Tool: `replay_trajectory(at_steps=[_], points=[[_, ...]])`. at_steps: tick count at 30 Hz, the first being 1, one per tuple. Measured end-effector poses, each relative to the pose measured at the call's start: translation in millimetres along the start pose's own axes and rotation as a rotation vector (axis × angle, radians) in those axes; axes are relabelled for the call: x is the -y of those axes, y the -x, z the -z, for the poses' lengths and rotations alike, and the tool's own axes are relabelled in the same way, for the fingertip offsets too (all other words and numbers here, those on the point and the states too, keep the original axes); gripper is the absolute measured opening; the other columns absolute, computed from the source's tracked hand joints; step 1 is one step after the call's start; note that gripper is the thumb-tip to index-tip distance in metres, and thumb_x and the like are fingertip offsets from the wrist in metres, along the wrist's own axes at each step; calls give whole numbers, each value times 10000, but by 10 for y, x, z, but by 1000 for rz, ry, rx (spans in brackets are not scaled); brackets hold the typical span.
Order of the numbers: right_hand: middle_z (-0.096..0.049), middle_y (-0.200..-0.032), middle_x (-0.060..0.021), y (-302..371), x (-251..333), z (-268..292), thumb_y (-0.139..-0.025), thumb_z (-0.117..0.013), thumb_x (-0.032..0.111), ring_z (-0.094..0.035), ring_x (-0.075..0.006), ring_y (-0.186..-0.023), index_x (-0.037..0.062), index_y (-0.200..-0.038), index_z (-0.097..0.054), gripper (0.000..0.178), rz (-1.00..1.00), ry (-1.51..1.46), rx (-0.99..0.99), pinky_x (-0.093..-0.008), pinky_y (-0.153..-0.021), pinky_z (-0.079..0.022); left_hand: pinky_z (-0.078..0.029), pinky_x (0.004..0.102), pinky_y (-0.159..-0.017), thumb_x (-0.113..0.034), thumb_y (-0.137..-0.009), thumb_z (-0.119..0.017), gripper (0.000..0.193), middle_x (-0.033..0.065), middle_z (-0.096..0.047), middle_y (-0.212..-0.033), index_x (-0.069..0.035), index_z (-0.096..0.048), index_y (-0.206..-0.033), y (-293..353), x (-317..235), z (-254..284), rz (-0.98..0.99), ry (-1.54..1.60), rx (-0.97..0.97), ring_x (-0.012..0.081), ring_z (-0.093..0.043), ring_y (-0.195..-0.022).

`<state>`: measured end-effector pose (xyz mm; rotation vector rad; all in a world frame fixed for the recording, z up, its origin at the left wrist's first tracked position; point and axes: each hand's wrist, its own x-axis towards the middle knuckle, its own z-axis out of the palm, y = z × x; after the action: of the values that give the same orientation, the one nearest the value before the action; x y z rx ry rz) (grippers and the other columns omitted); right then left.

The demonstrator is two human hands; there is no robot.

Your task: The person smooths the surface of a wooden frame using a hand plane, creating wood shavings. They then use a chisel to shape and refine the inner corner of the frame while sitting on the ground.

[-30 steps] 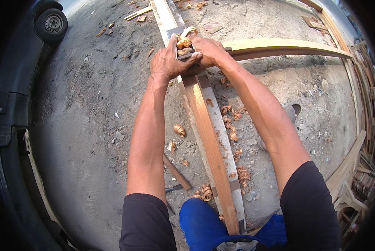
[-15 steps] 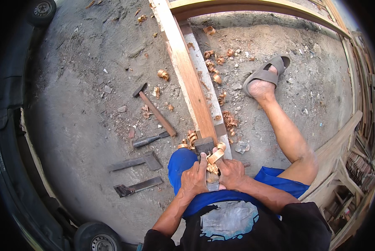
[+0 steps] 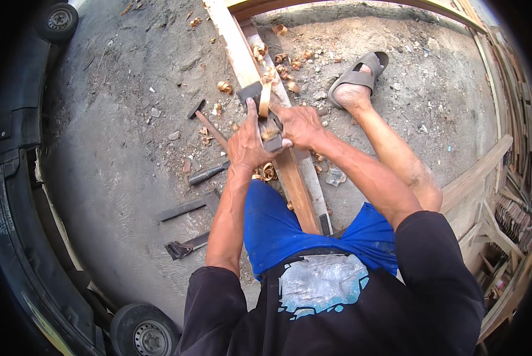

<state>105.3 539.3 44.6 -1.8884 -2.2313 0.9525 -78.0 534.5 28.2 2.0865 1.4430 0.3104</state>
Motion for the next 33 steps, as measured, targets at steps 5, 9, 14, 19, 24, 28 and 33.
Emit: replay_trajectory(at_steps=[5, 9, 14, 19, 24, 28, 33], points=[[-738, -993, -142, 2560, 159, -1088, -748, -769, 204, -744, -331, -803, 53, -1519, -456, 845, 26, -132, 10, -476, -661, -537, -608, 484, -666, -724, -545, -905, 1510, 284, -666, -1092, 116, -204, -1586, 2381, -642, -598, 40, 95, 369, 415, -727, -880], [-740, -977, -179, 2153, 78, -978, -702, -791, 195, -752, -351, -795, 5, -1471, -483, 850, -6, -140, 85, -497, -674, -579, -594, 456, -568, -748, -558, -888, 1465, 246, -668, -929, 109, -268, -1571, 1959, -425, -555, -74, 121, 216, 368, -727, -741], [-745, -903, -198, 67, -41, 125, -727, -841, 195, -740, -410, -888, 73, -1269, -588, 611, -13, -55, -80, -491, -767, -594, -601, 457, -796, -820, -588, -823, 1445, 234, -731, -1119, 40, -252, -1599, -91, -97, 95, -65, -74, -4, 394, -745, -939], [-721, -837, -205, 247, 70, 73, -694, -813, 182, -710, -428, -818, 192, -1648, -163, 1154, 33, 49, -49, -509, -736, -562, -603, 486, -819, -748, -659, -829, 1434, 272, -706, -1168, 20, -105, -1628, 134, -1, 6, -79, 93, -59, 430, -736, -961], [-728, -822, -187, 2366, 215, -978, -621, -798, 158, -727, -390, -721, 29, -1637, -188, 1192, 106, -139, -41, -522, -642, -561, -593, 507, -683, -731, -568, -881, 1531, 278, -675, -1055, 48, -100, -1629, 2273, -416, -598, -30, 140, 233, 433, -727, -865], [-723, -807, -194, 2055, 247, -963, -616, -799, 152, -727, -389, -709, 42, -1638, -217, 1181, 55, -189, 21, -517, -632, -565, -591, 464, -623, -722, -590, -881, 1491, 268, -689, -1017, 73, -147, -1615, 1988, -257, -419, -103, 121, 200, 412, -731, -809], [-747, -867, -209, 54, 169, 11, -664, -866, 193, -748, -382, -831, 92, -1632, -260, 1146, -11, 15, -37, -476, -759, -596, -616, 470, -719, -790, -597, -835, 1473, 288, -725, -1057, 78, -195, -1601, -93, 60, 279, -37, -77, 132, 423, -749, -870]])
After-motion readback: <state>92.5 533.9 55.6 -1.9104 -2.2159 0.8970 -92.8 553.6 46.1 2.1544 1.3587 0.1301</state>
